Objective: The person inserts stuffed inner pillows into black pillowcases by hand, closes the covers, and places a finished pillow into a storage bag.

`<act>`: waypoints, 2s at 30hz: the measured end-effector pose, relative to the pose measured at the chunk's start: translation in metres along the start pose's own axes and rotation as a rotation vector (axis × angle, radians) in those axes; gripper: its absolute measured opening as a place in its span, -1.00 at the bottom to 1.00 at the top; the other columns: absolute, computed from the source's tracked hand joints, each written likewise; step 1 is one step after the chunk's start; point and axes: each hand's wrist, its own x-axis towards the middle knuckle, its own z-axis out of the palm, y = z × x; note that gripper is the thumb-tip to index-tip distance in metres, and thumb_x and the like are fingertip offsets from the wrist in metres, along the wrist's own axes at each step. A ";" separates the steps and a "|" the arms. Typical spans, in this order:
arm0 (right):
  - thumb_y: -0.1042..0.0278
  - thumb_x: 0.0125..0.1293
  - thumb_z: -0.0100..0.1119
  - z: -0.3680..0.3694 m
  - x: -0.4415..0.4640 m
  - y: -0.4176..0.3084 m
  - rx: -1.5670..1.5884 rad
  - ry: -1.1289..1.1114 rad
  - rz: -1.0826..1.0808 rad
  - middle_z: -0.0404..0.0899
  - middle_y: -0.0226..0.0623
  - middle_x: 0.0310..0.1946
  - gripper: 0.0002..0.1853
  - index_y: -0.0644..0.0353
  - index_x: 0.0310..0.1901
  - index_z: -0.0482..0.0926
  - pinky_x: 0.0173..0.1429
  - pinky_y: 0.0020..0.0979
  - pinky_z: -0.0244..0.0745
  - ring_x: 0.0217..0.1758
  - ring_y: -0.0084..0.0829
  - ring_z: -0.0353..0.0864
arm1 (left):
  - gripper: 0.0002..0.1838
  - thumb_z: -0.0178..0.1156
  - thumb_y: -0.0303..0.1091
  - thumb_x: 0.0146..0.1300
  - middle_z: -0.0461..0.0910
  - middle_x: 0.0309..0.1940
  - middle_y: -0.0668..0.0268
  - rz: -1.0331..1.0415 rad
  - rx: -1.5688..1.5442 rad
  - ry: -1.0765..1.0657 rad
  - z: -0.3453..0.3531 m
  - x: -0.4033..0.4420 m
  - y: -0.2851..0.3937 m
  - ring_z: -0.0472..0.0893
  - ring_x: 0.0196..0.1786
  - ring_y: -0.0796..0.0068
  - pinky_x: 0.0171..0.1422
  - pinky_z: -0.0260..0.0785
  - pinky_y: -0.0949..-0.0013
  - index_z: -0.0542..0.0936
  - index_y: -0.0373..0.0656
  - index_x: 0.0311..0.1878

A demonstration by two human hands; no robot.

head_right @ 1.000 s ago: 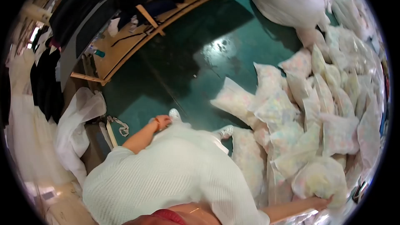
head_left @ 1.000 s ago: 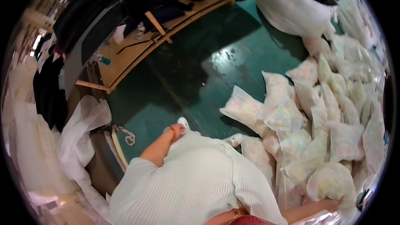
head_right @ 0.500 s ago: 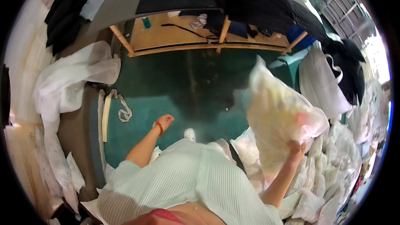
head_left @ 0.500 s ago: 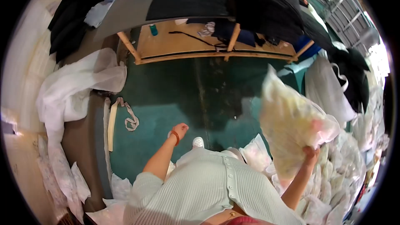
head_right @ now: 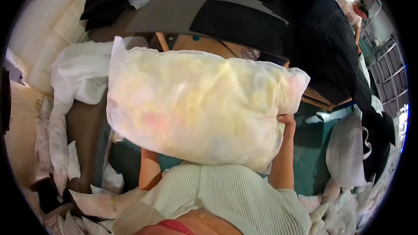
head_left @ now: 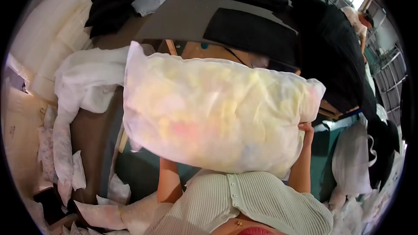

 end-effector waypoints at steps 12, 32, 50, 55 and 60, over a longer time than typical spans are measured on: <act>0.07 0.34 0.11 0.161 0.347 -0.137 -0.165 0.151 -0.079 0.57 -0.19 0.08 -0.47 0.31 0.20 0.48 0.17 -0.32 0.40 0.10 -0.32 0.52 | -0.52 0.00 -0.13 0.45 0.42 0.28 0.32 0.209 0.253 0.206 0.088 0.371 0.017 0.38 0.31 0.33 0.42 0.18 0.20 0.33 -0.14 0.34; 0.10 0.38 -0.11 0.350 0.474 0.026 -1.747 -0.345 -0.649 -0.16 -0.10 0.57 -0.26 0.27 0.50 -0.01 0.59 0.02 -0.40 0.63 -0.06 -0.24 | -0.39 0.14 -0.11 0.28 0.18 0.48 0.19 0.305 1.875 -0.608 0.127 0.670 -0.101 0.09 0.54 0.13 0.56 -0.12 -0.03 0.33 0.08 0.40; 0.17 0.34 -0.10 0.369 0.517 0.090 -1.491 -0.327 -0.864 0.12 0.00 0.47 -0.33 0.29 0.44 0.18 0.55 0.02 -0.19 0.57 -0.04 0.00 | -0.34 0.08 -0.31 0.26 0.15 0.48 0.15 0.325 1.690 -0.581 0.046 0.714 -0.134 0.07 0.54 0.06 0.59 -0.12 0.02 0.23 -0.03 0.45; 0.26 0.25 0.07 0.369 0.523 0.052 -1.374 -0.355 -0.776 0.03 -0.05 0.51 -0.26 0.21 0.47 0.13 0.55 -0.01 -0.17 0.58 -0.08 -0.01 | -0.43 0.11 -0.31 0.28 0.38 0.35 0.09 0.373 1.695 -0.644 0.065 0.751 -0.132 0.28 0.44 0.03 0.52 0.07 0.07 0.34 -0.10 0.38; 0.25 0.22 0.12 0.356 0.492 0.030 -1.198 -0.477 -0.663 0.01 -0.02 0.51 -0.23 0.24 0.46 0.13 0.54 0.05 -0.13 0.59 -0.06 -0.05 | -0.45 0.14 -0.15 0.32 0.40 0.34 0.14 0.423 1.915 -0.437 0.193 0.699 -0.120 0.30 0.43 0.08 0.49 0.09 0.05 0.39 -0.04 0.36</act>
